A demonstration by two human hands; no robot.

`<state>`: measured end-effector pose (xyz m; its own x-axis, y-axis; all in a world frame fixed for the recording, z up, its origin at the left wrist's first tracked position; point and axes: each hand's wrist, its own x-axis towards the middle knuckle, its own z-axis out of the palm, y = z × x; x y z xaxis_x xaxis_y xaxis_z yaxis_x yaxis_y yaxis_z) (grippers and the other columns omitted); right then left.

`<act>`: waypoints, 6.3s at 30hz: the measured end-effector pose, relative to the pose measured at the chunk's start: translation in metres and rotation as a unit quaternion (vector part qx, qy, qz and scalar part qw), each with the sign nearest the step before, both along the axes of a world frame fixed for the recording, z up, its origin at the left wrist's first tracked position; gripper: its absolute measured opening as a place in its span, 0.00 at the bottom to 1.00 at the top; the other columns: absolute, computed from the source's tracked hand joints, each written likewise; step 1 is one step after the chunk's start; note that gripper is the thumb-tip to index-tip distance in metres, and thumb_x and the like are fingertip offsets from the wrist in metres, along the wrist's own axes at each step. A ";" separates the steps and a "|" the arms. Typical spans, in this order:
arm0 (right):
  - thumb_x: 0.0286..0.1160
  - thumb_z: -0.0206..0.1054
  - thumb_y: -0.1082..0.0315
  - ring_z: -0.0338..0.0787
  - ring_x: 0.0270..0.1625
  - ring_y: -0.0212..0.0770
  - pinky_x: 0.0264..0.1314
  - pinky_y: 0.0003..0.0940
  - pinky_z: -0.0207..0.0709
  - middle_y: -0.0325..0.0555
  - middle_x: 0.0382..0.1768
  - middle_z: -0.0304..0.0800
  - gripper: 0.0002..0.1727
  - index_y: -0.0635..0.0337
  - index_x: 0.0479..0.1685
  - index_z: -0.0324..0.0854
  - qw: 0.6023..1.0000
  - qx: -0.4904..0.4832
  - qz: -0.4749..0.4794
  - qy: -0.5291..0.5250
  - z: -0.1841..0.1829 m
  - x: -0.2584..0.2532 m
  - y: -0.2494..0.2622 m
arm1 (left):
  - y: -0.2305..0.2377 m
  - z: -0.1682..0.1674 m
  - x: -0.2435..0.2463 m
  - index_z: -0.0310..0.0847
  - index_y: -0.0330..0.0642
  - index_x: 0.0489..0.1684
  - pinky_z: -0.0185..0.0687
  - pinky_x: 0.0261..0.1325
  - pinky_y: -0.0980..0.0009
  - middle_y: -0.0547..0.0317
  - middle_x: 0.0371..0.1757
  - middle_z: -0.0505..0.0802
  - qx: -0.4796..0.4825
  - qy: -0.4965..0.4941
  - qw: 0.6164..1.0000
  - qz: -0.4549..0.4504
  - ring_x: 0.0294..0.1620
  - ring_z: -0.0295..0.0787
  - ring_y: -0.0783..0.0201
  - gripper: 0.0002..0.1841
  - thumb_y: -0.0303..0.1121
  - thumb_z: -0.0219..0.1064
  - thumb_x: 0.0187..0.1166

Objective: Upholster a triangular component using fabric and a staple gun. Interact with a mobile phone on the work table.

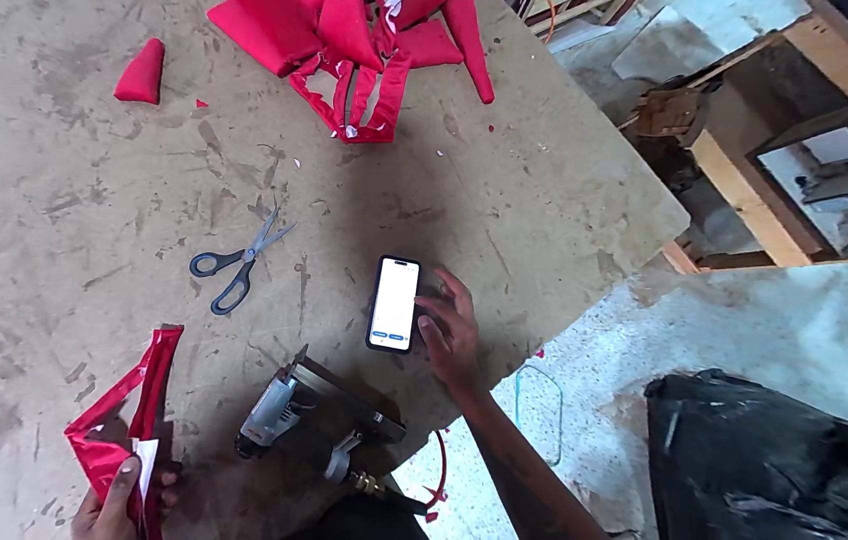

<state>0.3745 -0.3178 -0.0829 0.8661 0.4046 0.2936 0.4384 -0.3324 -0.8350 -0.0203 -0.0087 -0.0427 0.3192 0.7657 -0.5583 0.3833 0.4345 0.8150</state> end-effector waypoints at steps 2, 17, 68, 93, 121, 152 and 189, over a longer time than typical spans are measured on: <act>0.81 0.61 0.47 0.70 0.84 0.50 0.82 0.53 0.72 0.46 0.82 0.72 0.20 0.46 0.51 0.94 1.000 -0.011 0.001 0.002 -0.001 0.000 0.000 | 0.001 -0.001 -0.001 0.71 0.34 0.60 0.91 0.23 0.58 0.47 0.26 0.94 0.004 -0.002 1.000 -0.005 0.20 0.92 0.53 0.18 0.42 0.49 0.94; 0.82 0.61 0.61 0.73 0.82 0.47 0.81 0.49 0.74 0.45 0.81 0.74 0.14 0.50 0.51 0.94 0.999 -0.036 -0.013 0.000 -0.001 0.000 0.004 | 0.001 0.002 0.002 0.71 0.34 0.58 0.91 0.23 0.58 0.46 0.27 0.93 0.002 0.010 1.000 -0.020 0.20 0.92 0.52 0.18 0.43 0.47 0.94; 0.50 0.79 0.40 0.39 0.97 0.44 0.94 0.56 0.50 0.38 0.95 0.45 0.55 0.39 0.90 0.63 0.974 -0.214 -0.035 0.060 0.006 -0.031 0.028 | 0.004 -0.002 -0.002 0.72 0.32 0.58 0.91 0.20 0.58 0.44 0.26 0.94 0.012 0.007 1.000 -0.023 0.19 0.92 0.51 0.18 0.41 0.47 0.95; 0.71 0.69 0.44 0.48 0.95 0.49 0.94 0.58 0.53 0.38 0.90 0.61 0.27 0.42 0.69 0.85 0.992 -0.112 -0.021 0.058 0.005 -0.005 0.024 | 0.002 -0.004 0.004 0.72 0.34 0.56 0.90 0.19 0.60 0.48 0.25 0.93 0.017 0.027 0.999 -0.001 0.18 0.91 0.54 0.18 0.42 0.48 0.94; 0.67 0.70 0.40 0.49 0.95 0.48 0.96 0.63 0.41 0.41 0.89 0.61 0.32 0.43 0.70 0.80 0.975 -0.182 -0.123 0.044 0.006 -0.067 0.039 | -0.001 -0.003 0.004 0.72 0.36 0.56 0.90 0.22 0.59 0.49 0.26 0.93 0.008 0.022 1.000 -0.013 0.19 0.91 0.54 0.18 0.43 0.44 0.95; 0.85 0.54 0.64 0.67 0.87 0.49 0.83 0.50 0.71 0.45 0.84 0.71 0.15 0.50 0.45 0.90 0.987 0.000 -0.150 0.050 0.001 -0.071 0.029 | 0.000 -0.001 0.003 0.72 0.34 0.56 0.90 0.21 0.60 0.49 0.25 0.93 0.026 0.028 0.999 -0.014 0.19 0.91 0.54 0.18 0.42 0.46 0.94; 0.78 0.67 0.60 0.84 0.68 0.39 0.69 0.44 0.83 0.40 0.61 0.88 0.13 0.49 0.55 0.92 0.994 0.012 0.010 0.109 0.062 -0.116 0.089 | 0.000 0.052 0.055 0.52 0.45 0.87 0.86 0.66 0.66 0.65 0.66 0.87 0.073 -0.166 0.983 -0.021 0.62 0.87 0.71 0.35 0.59 0.50 0.89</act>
<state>0.2582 -0.2285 -0.0208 0.9018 0.4180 0.1094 0.2521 -0.3034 -0.9189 0.0351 -0.0089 0.0097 0.4982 0.8125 -0.3029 0.1000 0.2932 0.9508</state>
